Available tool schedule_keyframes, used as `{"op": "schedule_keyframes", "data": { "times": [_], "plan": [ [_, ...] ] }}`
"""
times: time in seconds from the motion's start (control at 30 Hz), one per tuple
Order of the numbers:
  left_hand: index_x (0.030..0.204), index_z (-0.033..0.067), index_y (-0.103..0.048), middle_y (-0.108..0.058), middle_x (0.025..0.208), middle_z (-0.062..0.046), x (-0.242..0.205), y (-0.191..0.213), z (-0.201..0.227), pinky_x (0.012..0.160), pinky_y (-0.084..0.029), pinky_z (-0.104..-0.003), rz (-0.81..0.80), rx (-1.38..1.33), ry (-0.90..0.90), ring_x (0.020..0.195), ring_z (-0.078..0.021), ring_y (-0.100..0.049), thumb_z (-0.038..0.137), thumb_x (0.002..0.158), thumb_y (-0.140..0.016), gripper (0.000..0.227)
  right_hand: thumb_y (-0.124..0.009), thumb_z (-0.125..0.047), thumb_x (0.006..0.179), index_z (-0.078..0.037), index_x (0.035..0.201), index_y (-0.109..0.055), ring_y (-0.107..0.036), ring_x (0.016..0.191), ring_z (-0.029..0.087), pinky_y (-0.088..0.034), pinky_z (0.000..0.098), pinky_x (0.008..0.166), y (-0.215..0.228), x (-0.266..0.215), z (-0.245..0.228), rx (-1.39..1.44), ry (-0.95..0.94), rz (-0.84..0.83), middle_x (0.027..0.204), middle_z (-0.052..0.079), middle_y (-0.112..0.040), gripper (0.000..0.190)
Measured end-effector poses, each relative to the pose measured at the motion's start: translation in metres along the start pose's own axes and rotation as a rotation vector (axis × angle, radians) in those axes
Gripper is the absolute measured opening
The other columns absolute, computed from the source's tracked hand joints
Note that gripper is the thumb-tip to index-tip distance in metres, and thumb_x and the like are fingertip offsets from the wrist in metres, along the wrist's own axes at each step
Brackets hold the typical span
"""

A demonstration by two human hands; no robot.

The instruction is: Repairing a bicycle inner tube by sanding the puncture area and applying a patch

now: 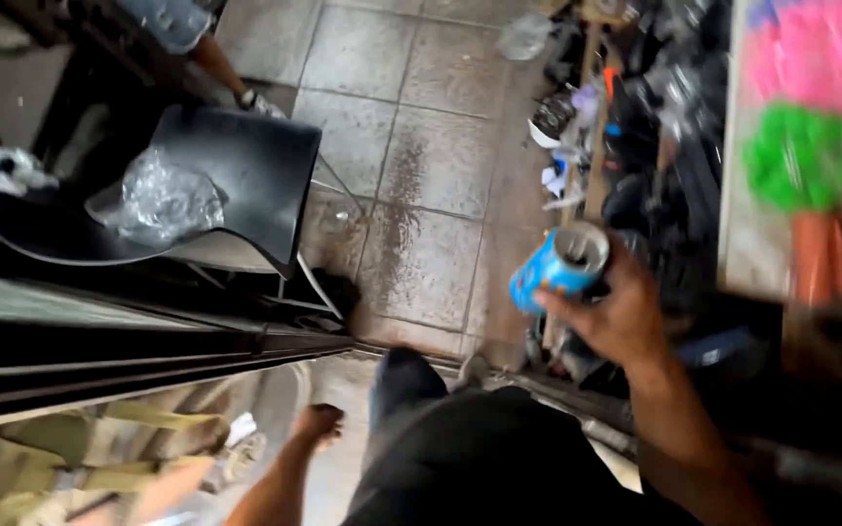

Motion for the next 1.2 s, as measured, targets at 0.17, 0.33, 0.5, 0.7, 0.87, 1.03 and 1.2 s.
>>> {"op": "schedule_keyframes", "data": {
  "times": [0.17, 0.33, 0.5, 0.7, 0.87, 1.03, 1.2],
  "plan": [
    [0.087, 0.0051, -0.081, -0.075, 0.071, -0.013, 0.020, -0.018, 0.060, 0.039, -0.049, -0.035, 0.012, -0.139, 0.078, 0.055, -0.0238, -0.071, 0.019, 0.092, -0.076, 0.015, -0.087, -0.021, 0.082, -0.002, 0.139, -0.056, -0.061, 0.119, 0.021, -0.050, 0.0349, 0.108, 0.007, 0.164, -0.006, 0.229, 0.179, 0.031, 0.128, 0.010, -0.064, 0.067],
    [0.093, 0.0146, -0.083, -0.080, 0.080, -0.004, 0.061, -0.024, 0.196, 0.060, -0.055, -0.033, -0.007, -0.057, 0.119, 0.065, -0.0173, -0.071, 0.027, 0.091, -0.076, 0.014, -0.086, -0.012, 0.080, 0.001, 0.138, -0.057, -0.067, 0.124, 0.028, -0.057, 0.0383, 0.106, -0.031, 0.279, 0.028, 0.323, 0.179, 0.061, 0.133, 0.018, -0.067, 0.067],
    [0.066, 0.0201, -0.077, -0.075, 0.061, 0.002, 0.163, 0.009, 0.403, 0.069, -0.057, -0.030, -0.033, 0.368, -0.426, 0.064, -0.0112, -0.075, 0.042, 0.084, -0.063, 0.032, -0.091, -0.021, 0.064, -0.002, 0.136, -0.064, -0.066, 0.116, 0.023, -0.050, 0.0358, 0.106, -0.096, 0.360, 0.119, 0.089, -0.176, -0.020, 0.127, 0.014, -0.071, 0.079],
    [0.076, 0.0173, -0.075, -0.071, 0.063, 0.001, 0.087, 0.129, 0.619, 0.050, -0.049, -0.029, 0.116, -0.129, -0.423, 0.048, -0.0114, -0.059, 0.028, 0.086, -0.068, 0.016, -0.088, -0.001, 0.066, -0.003, 0.140, -0.060, -0.068, 0.111, 0.021, -0.053, 0.0338, 0.100, -0.164, 0.481, 0.136, 0.296, -0.313, -0.264, 0.126, 0.014, -0.074, 0.079],
    [0.106, 0.0154, -0.079, -0.080, 0.083, -0.003, 0.131, 0.142, 0.626, 0.068, -0.055, -0.033, 0.323, -0.213, -0.310, 0.069, -0.0166, -0.073, 0.039, 0.089, -0.064, 0.032, -0.092, -0.014, 0.063, -0.007, 0.139, -0.065, -0.067, 0.109, 0.018, -0.053, 0.0327, 0.097, -0.217, 0.598, 0.145, 0.187, -0.174, -0.442, 0.119, 0.009, -0.075, 0.081],
    [0.149, 0.0248, -0.060, -0.057, 0.156, -0.005, 0.161, 0.066, 0.556, 0.121, -0.041, -0.032, 0.505, 0.003, -0.341, 0.143, -0.0223, -0.054, 0.037, 0.060, -0.094, 0.097, -0.096, -0.022, 0.060, -0.008, 0.139, -0.066, -0.071, 0.103, 0.012, -0.055, 0.0278, 0.095, -0.246, 0.710, 0.158, 0.214, 0.005, -0.564, 0.113, 0.005, -0.081, 0.086],
    [0.096, 0.0074, -0.080, -0.077, 0.074, -0.007, 0.099, -0.038, 0.534, 0.048, -0.050, -0.031, 0.129, -0.536, 0.399, 0.057, -0.0192, -0.071, 0.025, 0.094, -0.068, 0.021, -0.099, -0.019, 0.057, -0.011, 0.140, -0.061, -0.071, 0.105, 0.012, -0.055, 0.0270, 0.097, -0.303, 0.791, 0.167, 0.272, 0.076, -0.745, 0.118, 0.004, -0.077, 0.091]
  ]
}}
Point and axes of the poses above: each hand's wrist, its own x-axis towards the middle knuckle, its own y-axis out of the back of the hand, z = x × y, the point moved 9 cm from there along x, towards the middle knuckle
